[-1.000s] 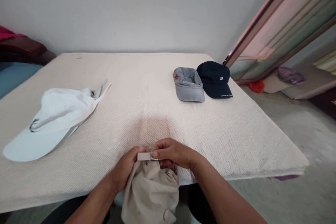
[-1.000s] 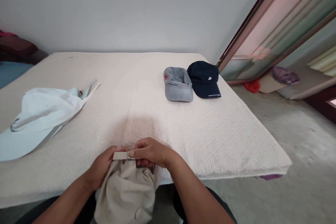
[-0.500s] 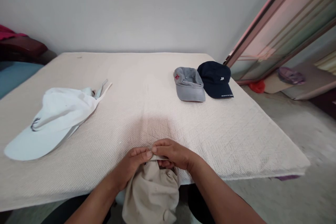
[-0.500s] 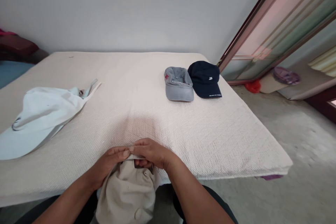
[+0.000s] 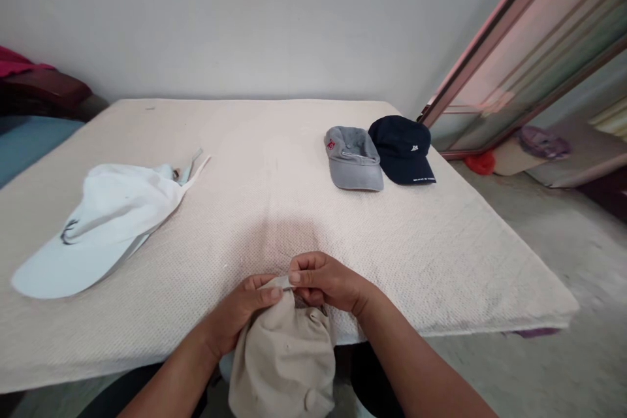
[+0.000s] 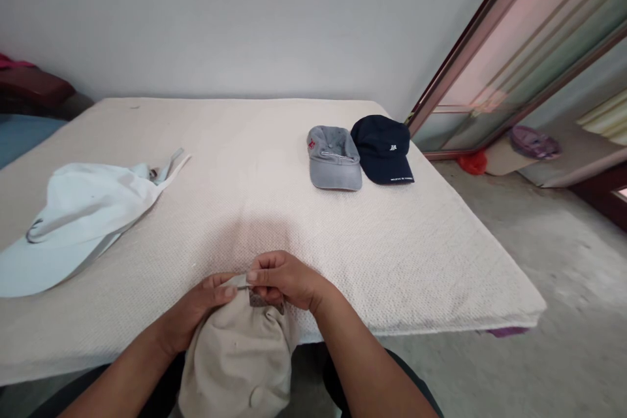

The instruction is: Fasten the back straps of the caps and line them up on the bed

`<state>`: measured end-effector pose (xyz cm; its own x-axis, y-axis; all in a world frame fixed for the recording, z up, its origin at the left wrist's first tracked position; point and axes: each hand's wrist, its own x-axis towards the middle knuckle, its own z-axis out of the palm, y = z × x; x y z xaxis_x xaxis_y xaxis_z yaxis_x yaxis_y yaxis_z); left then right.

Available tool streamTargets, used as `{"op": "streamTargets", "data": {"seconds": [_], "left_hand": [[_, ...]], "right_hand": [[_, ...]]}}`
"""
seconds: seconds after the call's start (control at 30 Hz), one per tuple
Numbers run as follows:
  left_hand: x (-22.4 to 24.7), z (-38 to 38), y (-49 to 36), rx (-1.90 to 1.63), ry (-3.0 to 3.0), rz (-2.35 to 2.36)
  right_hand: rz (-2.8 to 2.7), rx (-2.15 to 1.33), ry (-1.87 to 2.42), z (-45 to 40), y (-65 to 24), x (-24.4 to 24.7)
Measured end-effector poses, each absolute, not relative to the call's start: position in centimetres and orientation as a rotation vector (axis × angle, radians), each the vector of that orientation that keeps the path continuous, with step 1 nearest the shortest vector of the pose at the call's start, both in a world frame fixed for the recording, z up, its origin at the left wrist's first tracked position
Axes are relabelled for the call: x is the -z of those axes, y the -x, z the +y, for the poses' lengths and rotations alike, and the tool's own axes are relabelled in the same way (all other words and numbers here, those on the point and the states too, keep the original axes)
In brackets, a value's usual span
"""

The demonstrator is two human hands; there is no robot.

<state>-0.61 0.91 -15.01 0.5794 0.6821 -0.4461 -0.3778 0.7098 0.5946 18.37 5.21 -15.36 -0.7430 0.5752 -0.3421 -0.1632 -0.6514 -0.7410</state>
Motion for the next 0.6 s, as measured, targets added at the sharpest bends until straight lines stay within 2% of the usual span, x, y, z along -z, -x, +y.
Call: {"op": "streamTargets", "data": {"seconds": [0.23,0.4,0.6], "left_hand": [[13.6,1.6,1.4,-0.800,-0.278,0.691],[12.4,2.2,1.8,-0.755,-0.098,0.804],[13.6,1.0,1.5,-0.697,-0.435,0.685]], "right_hand": [[-0.917,-2.284,0.807,5.4,-18.6,14.6],[-0.788,-2.260,0.792,5.5,-19.1,14.3],[-0.580,-1.989,0.792,6.3,-19.6,14.1]]}}
